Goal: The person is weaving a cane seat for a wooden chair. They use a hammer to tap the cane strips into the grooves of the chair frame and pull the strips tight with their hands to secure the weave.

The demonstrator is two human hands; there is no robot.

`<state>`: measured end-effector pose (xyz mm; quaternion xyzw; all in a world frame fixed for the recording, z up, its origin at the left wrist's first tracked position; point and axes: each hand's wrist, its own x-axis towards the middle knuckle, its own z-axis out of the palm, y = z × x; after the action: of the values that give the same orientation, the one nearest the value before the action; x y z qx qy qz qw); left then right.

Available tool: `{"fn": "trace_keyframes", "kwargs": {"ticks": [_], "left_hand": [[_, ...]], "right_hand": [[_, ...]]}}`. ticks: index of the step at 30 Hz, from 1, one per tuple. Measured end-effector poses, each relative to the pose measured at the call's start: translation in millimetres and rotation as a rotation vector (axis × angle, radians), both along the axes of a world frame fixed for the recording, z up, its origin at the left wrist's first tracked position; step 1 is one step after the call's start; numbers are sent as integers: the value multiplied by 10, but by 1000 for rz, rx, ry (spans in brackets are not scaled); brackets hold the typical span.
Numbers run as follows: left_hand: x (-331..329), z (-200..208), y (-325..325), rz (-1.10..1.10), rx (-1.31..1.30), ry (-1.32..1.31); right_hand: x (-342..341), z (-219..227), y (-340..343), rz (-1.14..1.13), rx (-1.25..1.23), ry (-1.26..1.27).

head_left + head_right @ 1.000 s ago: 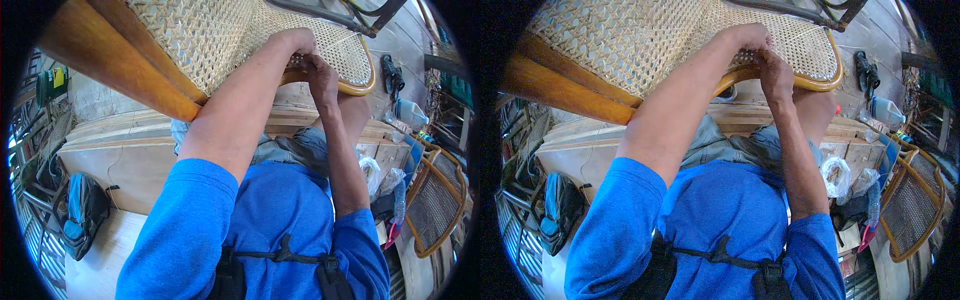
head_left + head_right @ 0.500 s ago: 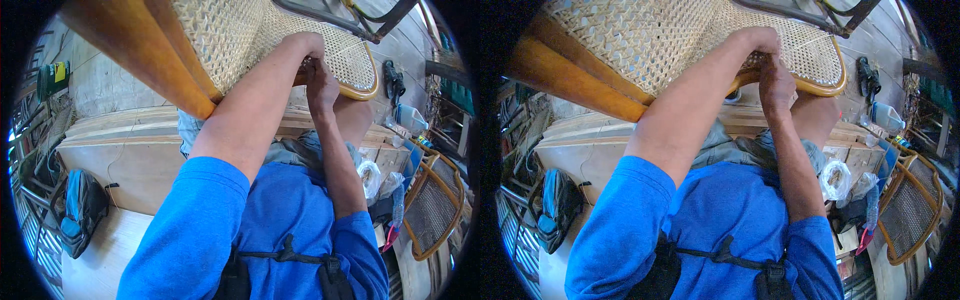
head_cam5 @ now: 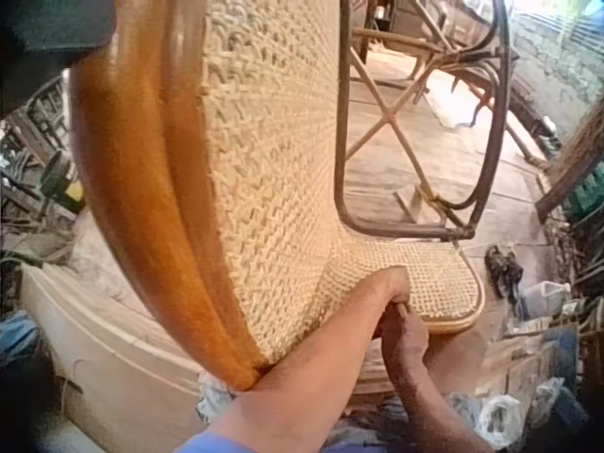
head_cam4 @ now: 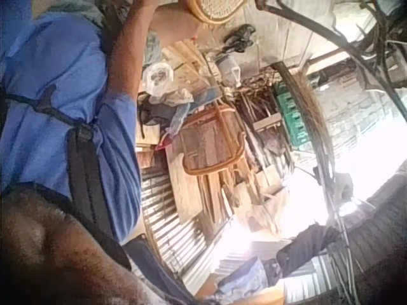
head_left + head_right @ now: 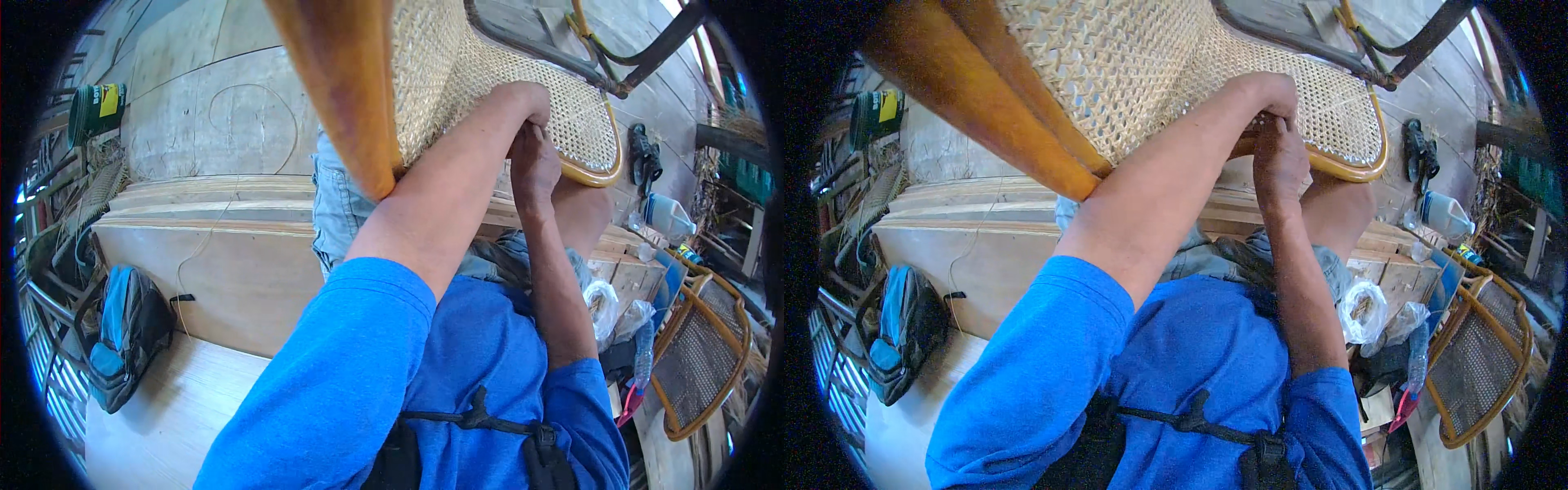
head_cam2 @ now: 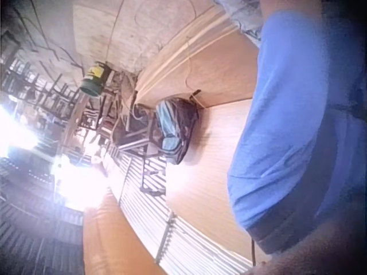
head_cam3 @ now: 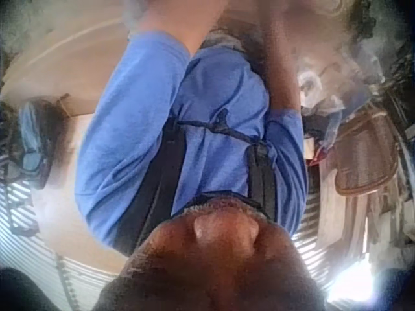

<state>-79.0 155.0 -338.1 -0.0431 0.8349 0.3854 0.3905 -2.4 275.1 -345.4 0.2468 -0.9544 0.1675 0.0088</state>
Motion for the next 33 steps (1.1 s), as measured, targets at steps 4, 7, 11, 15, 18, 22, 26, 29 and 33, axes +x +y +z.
{"fn": "trace_keyframes", "kwargs": {"ticks": [4, 7, 11, 15, 18, 22, 26, 29, 33], "left_hand": [[-21, -10, -23, -32, -26, 32], [-11, 150, -49, 10, -25, 67], [-80, 159, -53, -6, -26, 63], [-66, 292, -47, -28, 9, -24], [-56, 237, 45, -57, 66, -106], [-133, 22, 112, -143, 81, -3], [25, 368, 99, -88, -15, 105], [26, 356, 94, -90, 1, 105], [28, 345, 107, -99, 18, 87]], "right_hand": [[-18, -36, 42, 80, -14, -47], [-8, 86, 24, 88, 5, -128], [-57, 64, 75, 245, -71, -66], [-72, 102, 79, 176, 48, -119], [-174, -52, 179, 221, 145, -78], [-226, -225, 255, 280, 116, -27], [-173, -118, 245, 318, 19, -31], [-108, -49, 190, 372, -98, 12], [-84, -73, 204, 355, -44, 25]]}}
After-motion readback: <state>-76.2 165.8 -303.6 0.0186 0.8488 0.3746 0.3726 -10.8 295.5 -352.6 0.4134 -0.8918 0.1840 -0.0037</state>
